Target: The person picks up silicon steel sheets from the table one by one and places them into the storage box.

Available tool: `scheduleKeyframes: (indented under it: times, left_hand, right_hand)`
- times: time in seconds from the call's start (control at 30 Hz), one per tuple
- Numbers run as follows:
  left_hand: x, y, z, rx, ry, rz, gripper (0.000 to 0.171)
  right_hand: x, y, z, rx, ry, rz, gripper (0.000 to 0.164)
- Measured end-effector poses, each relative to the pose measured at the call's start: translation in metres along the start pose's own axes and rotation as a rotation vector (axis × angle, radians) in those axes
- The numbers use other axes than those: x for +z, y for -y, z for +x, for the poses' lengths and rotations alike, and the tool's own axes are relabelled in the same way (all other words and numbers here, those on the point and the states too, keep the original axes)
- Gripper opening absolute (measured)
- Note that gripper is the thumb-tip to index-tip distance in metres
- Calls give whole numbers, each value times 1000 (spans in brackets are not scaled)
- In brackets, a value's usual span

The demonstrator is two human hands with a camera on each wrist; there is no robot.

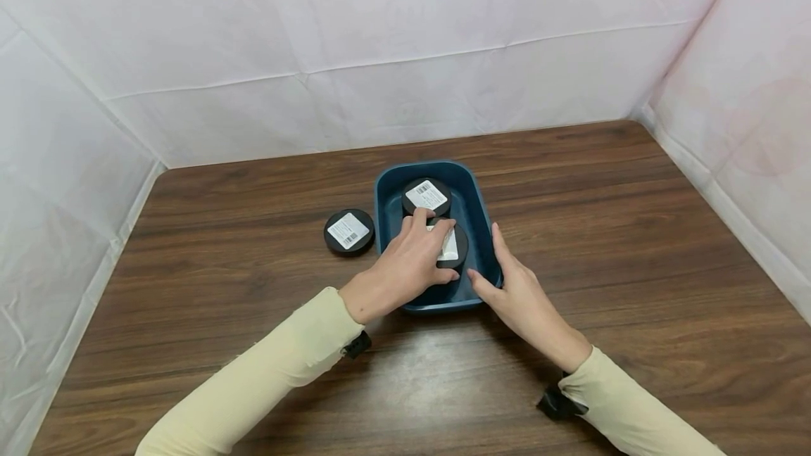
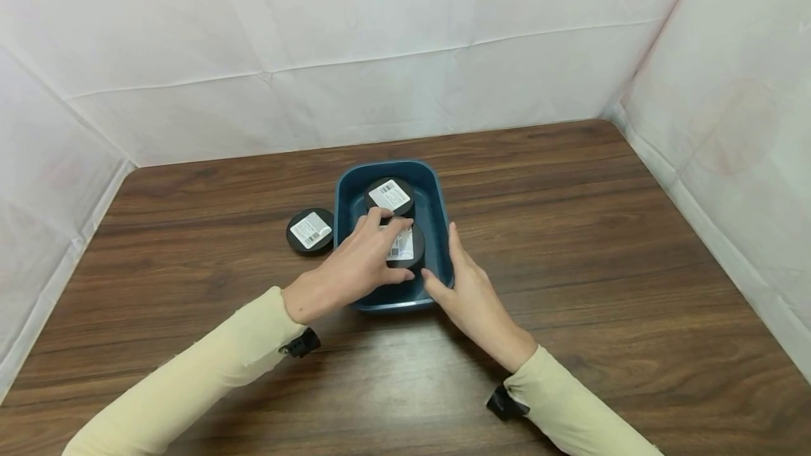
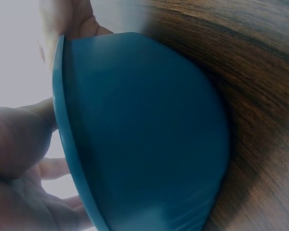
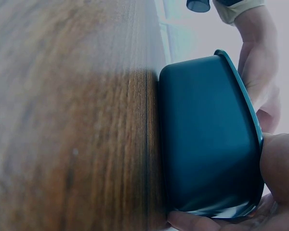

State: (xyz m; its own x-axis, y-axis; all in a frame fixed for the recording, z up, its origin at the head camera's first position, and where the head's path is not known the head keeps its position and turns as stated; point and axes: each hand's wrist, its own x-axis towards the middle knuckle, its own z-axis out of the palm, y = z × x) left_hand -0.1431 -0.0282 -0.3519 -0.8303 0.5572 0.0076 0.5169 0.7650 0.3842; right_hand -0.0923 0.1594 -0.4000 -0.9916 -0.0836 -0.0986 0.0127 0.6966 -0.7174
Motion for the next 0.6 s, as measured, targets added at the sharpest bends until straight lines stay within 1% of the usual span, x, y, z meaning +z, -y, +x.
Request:
scheduleKeyframes:
  times: [0.6]
  left_hand:
    - [0,1,0,-15,36,-25,77]
  right_hand:
    - [0,-1,1,-5,-2,4,87]
